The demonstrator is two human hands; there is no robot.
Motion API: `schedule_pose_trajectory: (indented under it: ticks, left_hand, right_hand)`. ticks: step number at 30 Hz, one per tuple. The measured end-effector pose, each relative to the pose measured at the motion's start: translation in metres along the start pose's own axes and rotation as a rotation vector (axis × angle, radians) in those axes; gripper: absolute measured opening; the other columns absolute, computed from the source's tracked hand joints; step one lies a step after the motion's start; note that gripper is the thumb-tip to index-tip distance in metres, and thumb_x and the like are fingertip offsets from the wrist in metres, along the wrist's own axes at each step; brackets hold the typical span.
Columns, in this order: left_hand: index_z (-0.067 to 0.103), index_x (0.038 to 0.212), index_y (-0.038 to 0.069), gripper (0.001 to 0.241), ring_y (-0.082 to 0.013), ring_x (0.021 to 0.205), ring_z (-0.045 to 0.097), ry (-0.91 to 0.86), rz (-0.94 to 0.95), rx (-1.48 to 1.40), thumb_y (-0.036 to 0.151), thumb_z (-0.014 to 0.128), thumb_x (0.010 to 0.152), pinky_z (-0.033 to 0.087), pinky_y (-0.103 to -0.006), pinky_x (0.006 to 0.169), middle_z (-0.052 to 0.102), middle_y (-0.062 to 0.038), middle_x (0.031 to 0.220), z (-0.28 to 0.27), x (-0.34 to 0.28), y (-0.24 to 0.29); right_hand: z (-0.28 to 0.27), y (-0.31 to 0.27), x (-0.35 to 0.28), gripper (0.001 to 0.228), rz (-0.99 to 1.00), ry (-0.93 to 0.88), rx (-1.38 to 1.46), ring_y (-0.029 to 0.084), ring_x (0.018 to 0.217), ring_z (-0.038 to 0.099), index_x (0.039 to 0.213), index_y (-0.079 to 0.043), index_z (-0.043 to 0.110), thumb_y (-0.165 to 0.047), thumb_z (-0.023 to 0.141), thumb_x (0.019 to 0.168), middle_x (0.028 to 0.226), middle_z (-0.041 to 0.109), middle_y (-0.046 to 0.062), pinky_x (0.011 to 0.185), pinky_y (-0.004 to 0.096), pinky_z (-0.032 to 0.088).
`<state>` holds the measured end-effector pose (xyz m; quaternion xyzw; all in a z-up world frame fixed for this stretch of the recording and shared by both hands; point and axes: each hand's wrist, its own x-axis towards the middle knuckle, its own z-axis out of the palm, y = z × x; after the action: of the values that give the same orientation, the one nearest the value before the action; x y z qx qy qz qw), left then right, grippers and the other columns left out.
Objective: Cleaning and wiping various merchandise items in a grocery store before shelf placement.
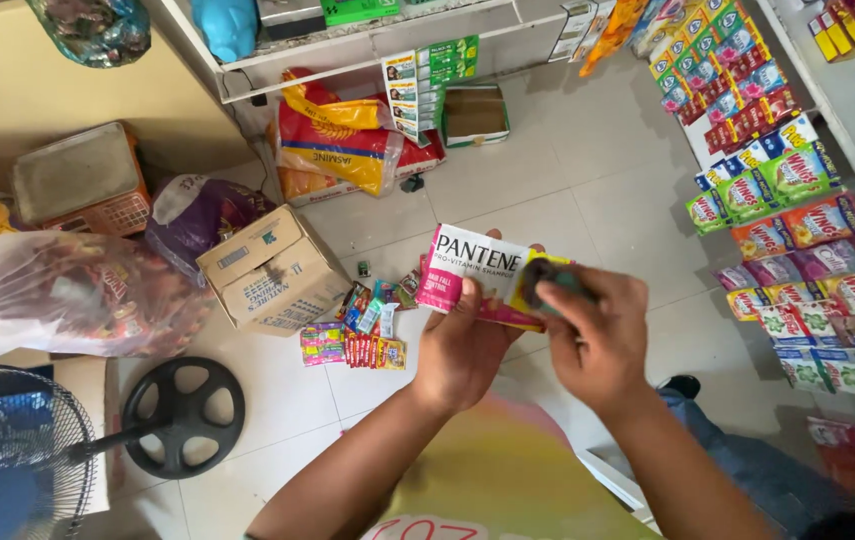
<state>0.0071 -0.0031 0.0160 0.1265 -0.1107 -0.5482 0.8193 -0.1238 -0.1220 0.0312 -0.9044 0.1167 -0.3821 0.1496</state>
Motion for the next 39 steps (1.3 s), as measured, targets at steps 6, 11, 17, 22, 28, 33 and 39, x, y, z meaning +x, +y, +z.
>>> schedule_pose_trajectory:
  ticks: [6, 11, 17, 22, 28, 33, 39]
  left_hand:
    - [0.025, 0.164, 0.014, 0.060, -0.0349, 0.143, 0.044, 0.020, -0.057, 0.019, 0.034, 0.042, 0.110, 0.038, -0.0565, 0.116, 0.041, -0.016, 0.158, 0.005, 0.001, -0.011]
    - [0.026, 0.163, 0.013, 0.060, -0.0340, 0.147, 0.044, 0.008, -0.046, -0.010, 0.038, 0.040, 0.111, 0.037, -0.0511, 0.122, 0.043, -0.017, 0.160, 0.002, 0.002, -0.007]
    - [0.029, 0.161, 0.013, 0.059, -0.0337, 0.144, 0.047, 0.042, -0.048, -0.050, 0.042, 0.041, 0.111, 0.038, -0.0529, 0.120, 0.045, -0.017, 0.157, -0.001, 0.000, -0.006]
    - [0.030, 0.161, 0.015, 0.059, -0.0332, 0.140, 0.048, 0.046, -0.075, -0.061, 0.042, 0.041, 0.110, 0.039, -0.0551, 0.115, 0.045, -0.014, 0.155, 0.000, 0.001, -0.010]
    - [0.031, 0.160, 0.012, 0.059, -0.0319, 0.147, 0.046, 0.021, -0.041, -0.009, 0.043, 0.040, 0.111, 0.037, -0.0492, 0.124, 0.044, -0.017, 0.159, 0.001, 0.003, -0.007]
    - [0.032, 0.159, 0.012, 0.058, -0.0322, 0.142, 0.046, 0.061, -0.074, -0.060, 0.042, 0.039, 0.110, 0.040, -0.0524, 0.116, 0.045, -0.016, 0.155, 0.004, 0.000, -0.011]
    - [0.033, 0.160, 0.010, 0.056, -0.0313, 0.142, 0.047, 0.037, -0.071, -0.063, 0.040, 0.039, 0.112, 0.040, -0.0497, 0.118, 0.047, -0.016, 0.157, 0.001, 0.001, -0.016]
  right_hand:
    - [-0.007, -0.010, 0.013, 0.046, 0.063, 0.054, -0.046, 0.035, 0.116, 0.059, 0.128, -0.016, 0.065, 0.002, 0.077, 0.088, 0.131, 0.063, 0.011, 0.101, 0.044, 0.048]
    - [0.009, -0.018, -0.006, 0.044, -0.123, -0.063, 0.029, 0.028, 0.106, 0.063, 0.122, -0.021, 0.068, -0.003, 0.075, 0.082, 0.125, 0.067, 0.007, 0.094, 0.045, 0.046]
    - [-0.006, 0.004, 0.005, 0.044, -0.082, -0.009, -0.035, 0.030, 0.108, 0.063, 0.127, -0.018, 0.065, 0.000, 0.074, 0.087, 0.127, 0.065, 0.009, 0.095, 0.047, 0.044]
    - [0.002, -0.011, 0.008, 0.043, 0.034, 0.078, -0.016, 0.031, 0.114, 0.060, 0.131, -0.016, 0.064, 0.002, 0.075, 0.093, 0.132, 0.064, 0.009, 0.098, 0.044, 0.047]
    - [0.003, -0.011, -0.005, 0.042, -0.145, -0.091, 0.028, 0.022, 0.103, 0.062, 0.118, -0.021, 0.072, -0.002, 0.080, 0.082, 0.122, 0.068, 0.005, 0.090, 0.044, 0.046]
    - [-0.012, 0.007, -0.002, 0.045, 0.097, 0.086, -0.044, 0.032, 0.119, 0.059, 0.131, -0.016, 0.065, 0.004, 0.075, 0.092, 0.132, 0.063, 0.011, 0.100, 0.042, 0.051]
    - [0.007, -0.022, -0.009, 0.055, -0.044, -0.048, -0.006, 0.033, 0.107, 0.060, 0.118, -0.019, 0.070, 0.007, 0.073, 0.069, 0.123, 0.065, 0.011, 0.092, 0.046, 0.050]
